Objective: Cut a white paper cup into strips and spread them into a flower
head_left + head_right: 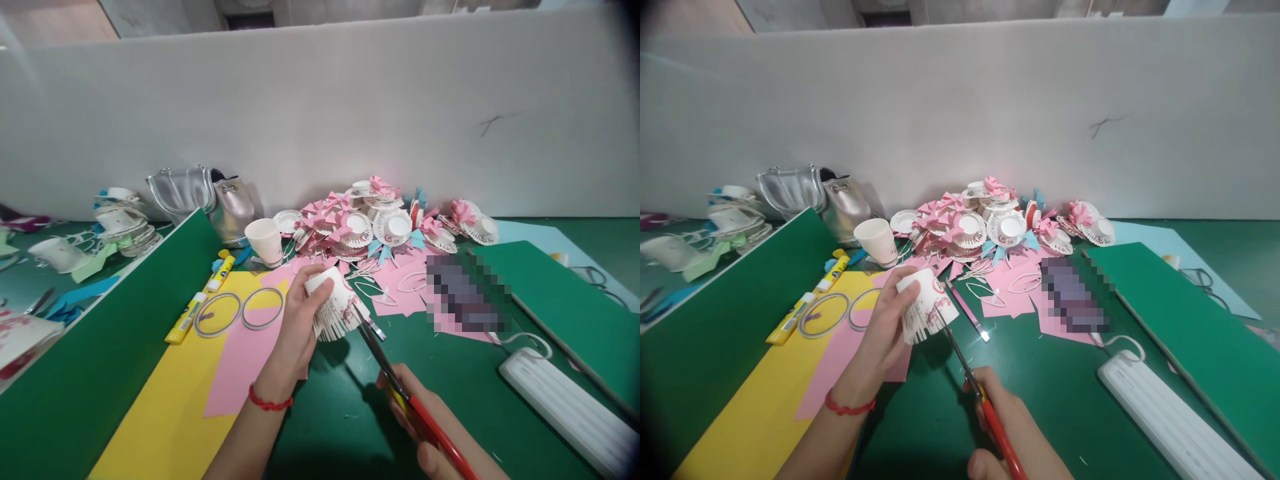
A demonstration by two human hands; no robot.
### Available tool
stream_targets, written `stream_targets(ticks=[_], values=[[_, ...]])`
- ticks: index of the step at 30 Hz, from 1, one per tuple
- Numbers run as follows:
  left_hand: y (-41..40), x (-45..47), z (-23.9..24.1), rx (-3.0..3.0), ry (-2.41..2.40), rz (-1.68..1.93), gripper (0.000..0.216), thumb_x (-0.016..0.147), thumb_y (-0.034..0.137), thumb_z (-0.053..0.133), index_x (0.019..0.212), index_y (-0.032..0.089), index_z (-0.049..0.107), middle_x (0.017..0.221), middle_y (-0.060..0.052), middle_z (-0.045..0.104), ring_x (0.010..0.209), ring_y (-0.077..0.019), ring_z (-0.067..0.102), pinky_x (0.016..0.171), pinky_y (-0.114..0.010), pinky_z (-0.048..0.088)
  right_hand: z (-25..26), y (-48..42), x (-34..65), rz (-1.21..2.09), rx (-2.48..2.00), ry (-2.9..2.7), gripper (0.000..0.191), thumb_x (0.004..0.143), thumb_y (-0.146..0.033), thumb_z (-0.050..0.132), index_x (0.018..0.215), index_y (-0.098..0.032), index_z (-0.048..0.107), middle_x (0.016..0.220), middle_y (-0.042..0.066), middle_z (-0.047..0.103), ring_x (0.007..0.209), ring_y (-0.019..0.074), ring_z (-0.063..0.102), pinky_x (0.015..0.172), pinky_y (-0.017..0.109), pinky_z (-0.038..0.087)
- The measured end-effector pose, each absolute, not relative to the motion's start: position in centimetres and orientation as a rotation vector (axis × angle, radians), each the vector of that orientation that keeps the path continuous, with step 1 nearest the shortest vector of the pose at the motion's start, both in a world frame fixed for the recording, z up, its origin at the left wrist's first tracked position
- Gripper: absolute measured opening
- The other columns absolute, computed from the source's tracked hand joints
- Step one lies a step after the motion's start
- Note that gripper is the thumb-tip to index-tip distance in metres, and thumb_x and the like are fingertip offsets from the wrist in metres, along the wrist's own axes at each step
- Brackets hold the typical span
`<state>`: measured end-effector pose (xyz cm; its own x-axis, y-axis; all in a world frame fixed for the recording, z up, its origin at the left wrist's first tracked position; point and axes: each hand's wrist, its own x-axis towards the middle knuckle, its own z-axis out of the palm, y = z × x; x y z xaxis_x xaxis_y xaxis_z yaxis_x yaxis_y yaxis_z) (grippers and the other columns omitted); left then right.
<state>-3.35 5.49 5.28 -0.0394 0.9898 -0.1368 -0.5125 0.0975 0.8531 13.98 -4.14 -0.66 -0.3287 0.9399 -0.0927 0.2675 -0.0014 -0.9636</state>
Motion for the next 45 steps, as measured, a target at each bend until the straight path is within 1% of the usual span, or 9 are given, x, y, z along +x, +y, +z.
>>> stream_targets(ticks=[4, 12, 15, 18, 21, 30, 33, 36, 45], values=[[5.3, -3.3, 5.3, 0.708, 0.93, 1.322, 0.031, 0.06, 0.027, 0.077, 0.084, 0.022, 0.058, 0.07, 0.004, 0.061, 0.06, -0.0124, 0.058, 0.056, -0.023, 0.047, -0.6, -4.1, 14.0, 1.444, -1.219, -1.6, 0.076, 0.062, -0.09, 0.025, 0.096, -0.026, 0.049, 0.056, -0.006, 0.035, 0.043, 0.0096, 0.024, 0.038, 0.021, 0.024], [5.1, -2.7, 4.7, 0.82, 0.931, 1.282, 0.024, 0.065, 0.029, 0.075, 0.083, 0.022, 0.061, 0.076, 0.004, 0.059, 0.061, -0.01, 0.055, 0.053, -0.019, 0.044, 1.7, -4.2, 14.3, 1.359, -1.254, -1.634, 0.069, 0.068, -0.083, 0.037, 0.098, -0.023, 0.056, 0.061, -0.003, 0.054, 0.047, 0.0129, 0.048, 0.042, 0.023, 0.039], [5.1, -2.6, 4.7, 0.847, 0.927, 1.287, 0.023, 0.065, 0.03, 0.075, 0.083, 0.022, 0.061, 0.078, 0.004, 0.058, 0.062, -0.0098, 0.054, 0.054, -0.019, 0.044, 2.7, -4.3, 14.6, 1.35, -1.278, -1.651, 0.052, 0.081, -0.066, 0.045, 0.102, -0.021, 0.059, 0.071, -0.001, 0.062, 0.058, 0.0164, 0.058, 0.051, 0.026, 0.048], [5.0, -2.6, 4.5, 0.863, 0.927, 1.284, 0.022, 0.067, 0.03, 0.074, 0.084, 0.023, 0.061, 0.081, 0.003, 0.059, 0.065, -0.0105, 0.055, 0.057, -0.02, 0.044, 3.1, -4.5, 14.9, 1.34, -1.307, -1.669, 0.026, 0.092, -0.036, 0.052, 0.11, -0.018, 0.059, 0.105, 0.004, 0.064, 0.084, 0.0205, 0.064, 0.071, 0.035, 0.054], [5.0, -2.6, 4.3, 0.865, 0.924, 1.273, 0.023, 0.067, 0.03, 0.074, 0.084, 0.023, 0.061, 0.084, 0.003, 0.06, 0.067, -0.0112, 0.055, 0.057, -0.02, 0.044, 3.1, -4.5, 15.1, 1.334, -1.32, -1.689, 0.024, 0.092, -0.026, 0.055, 0.114, -0.018, 0.058, 0.118, 0.006, 0.059, 0.096, 0.0229, 0.062, 0.08, 0.041, 0.052], [5.0, -2.6, 4.1, 0.923, 0.924, 1.304, 0.016, 0.073, 0.034, 0.069, 0.084, 0.023, 0.064, 0.084, 0.002, 0.059, 0.07, -0.0121, 0.054, 0.062, -0.021, 0.044, 2.3, -5.1, 15.4, 1.291, -1.29, -1.745, 0.026, 0.092, -0.026, 0.055, 0.115, -0.017, 0.057, 0.118, 0.007, 0.059, 0.095, 0.0223, 0.062, 0.079, 0.041, 0.053], [5.0, -2.7, 4.1, 0.921, 0.92, 1.314, 0.015, 0.074, 0.035, 0.068, 0.084, 0.023, 0.065, 0.085, 0.001, 0.059, 0.072, -0.0129, 0.054, 0.065, -0.022, 0.044, 2.2, -5.3, 15.2, 1.27, -1.278, -1.761, 0.032, 0.09, -0.039, 0.054, 0.113, -0.017, 0.057, 0.095, 0.004, 0.065, 0.08, 0.021, 0.063, 0.071, 0.036, 0.053], [5.0, -2.8, 4.1, 0.91, 0.906, 1.321, 0.016, 0.072, 0.034, 0.07, 0.083, 0.023, 0.066, 0.09, 0.001, 0.061, 0.074, -0.0135, 0.055, 0.065, -0.022, 0.044, 2.2, -5.3, 14.9, 1.224, -1.295, -1.746, 0.048, 0.085, -0.061, 0.044, 0.106, -0.02, 0.056, 0.071, 0.002, 0.061, 0.064, 0.0201, 0.057, 0.062, 0.03, 0.049], [5.2, -2.9, 4.4, 0.856, 0.878, 1.301, 0.02, 0.067, 0.035, 0.073, 0.08, 0.021, 0.067, 0.084, 0.0, 0.063, 0.066, -0.0115, 0.055, 0.058, -0.021, 0.044, 2.0, -5.1, 14.0, 1.095, -1.351, -1.758, 0.052, 0.082, -0.07, 0.033, 0.093, -0.022, 0.052, 0.058, -0.002, 0.05, 0.054, 0.018, 0.049, 0.053, 0.026, 0.043]])
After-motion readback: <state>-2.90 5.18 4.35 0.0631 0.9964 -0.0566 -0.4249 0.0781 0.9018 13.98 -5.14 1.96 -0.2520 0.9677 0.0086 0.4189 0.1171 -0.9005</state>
